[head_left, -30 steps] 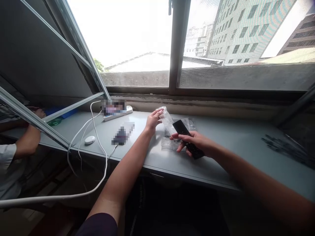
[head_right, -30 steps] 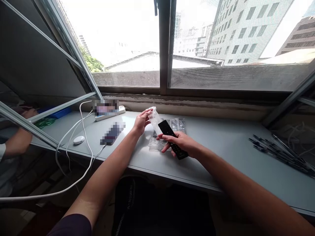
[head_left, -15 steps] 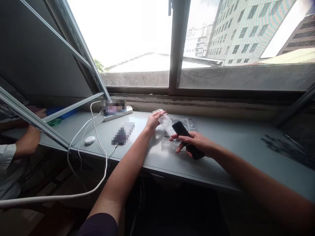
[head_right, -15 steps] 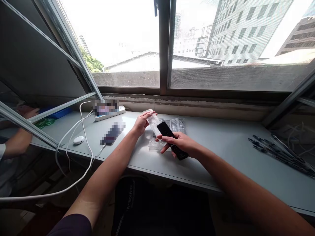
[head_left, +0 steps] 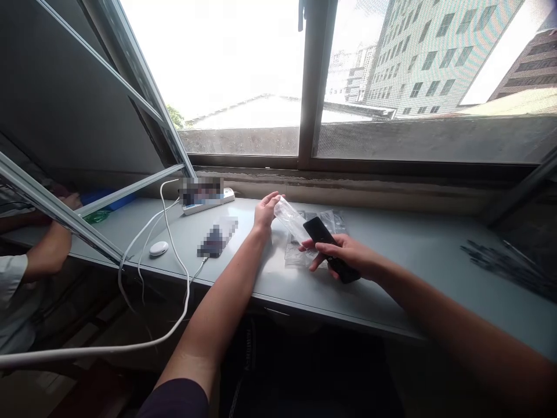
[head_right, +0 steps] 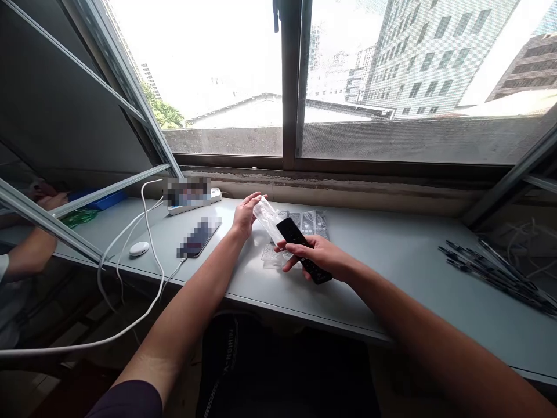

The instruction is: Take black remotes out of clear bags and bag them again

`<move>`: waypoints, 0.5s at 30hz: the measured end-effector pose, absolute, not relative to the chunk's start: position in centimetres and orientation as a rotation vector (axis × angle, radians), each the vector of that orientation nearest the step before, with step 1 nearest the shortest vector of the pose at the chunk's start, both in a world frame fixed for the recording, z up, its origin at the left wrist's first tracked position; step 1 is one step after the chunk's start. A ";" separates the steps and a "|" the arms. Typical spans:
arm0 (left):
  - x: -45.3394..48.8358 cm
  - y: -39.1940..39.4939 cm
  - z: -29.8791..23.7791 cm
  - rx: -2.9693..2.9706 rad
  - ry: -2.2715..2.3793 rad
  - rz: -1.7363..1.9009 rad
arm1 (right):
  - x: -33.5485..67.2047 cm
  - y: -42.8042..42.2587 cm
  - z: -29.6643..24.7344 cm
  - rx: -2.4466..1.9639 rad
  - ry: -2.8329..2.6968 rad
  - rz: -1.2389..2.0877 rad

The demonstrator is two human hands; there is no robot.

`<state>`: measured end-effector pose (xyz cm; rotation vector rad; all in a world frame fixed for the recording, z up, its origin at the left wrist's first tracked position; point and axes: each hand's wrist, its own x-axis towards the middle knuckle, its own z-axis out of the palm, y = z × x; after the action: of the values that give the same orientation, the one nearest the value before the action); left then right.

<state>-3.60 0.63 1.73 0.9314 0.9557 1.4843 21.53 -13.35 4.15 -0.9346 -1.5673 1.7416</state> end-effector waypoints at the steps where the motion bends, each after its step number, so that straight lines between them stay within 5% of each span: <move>1: -3.5 0.5 1.8 0.961 0.935 1.448 | 21.5 -13.3 4.1 -0.933 -1.555 1.733; 15: -1.8 -0.7 1.0 1.210 0.806 1.131 | 21.2 -13.3 4.8 -1.020 -1.330 1.524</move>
<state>-1.76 -0.70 1.01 1.2102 0.8060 1.1311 21.21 -13.28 4.83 -1.0197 -1.3298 1.5239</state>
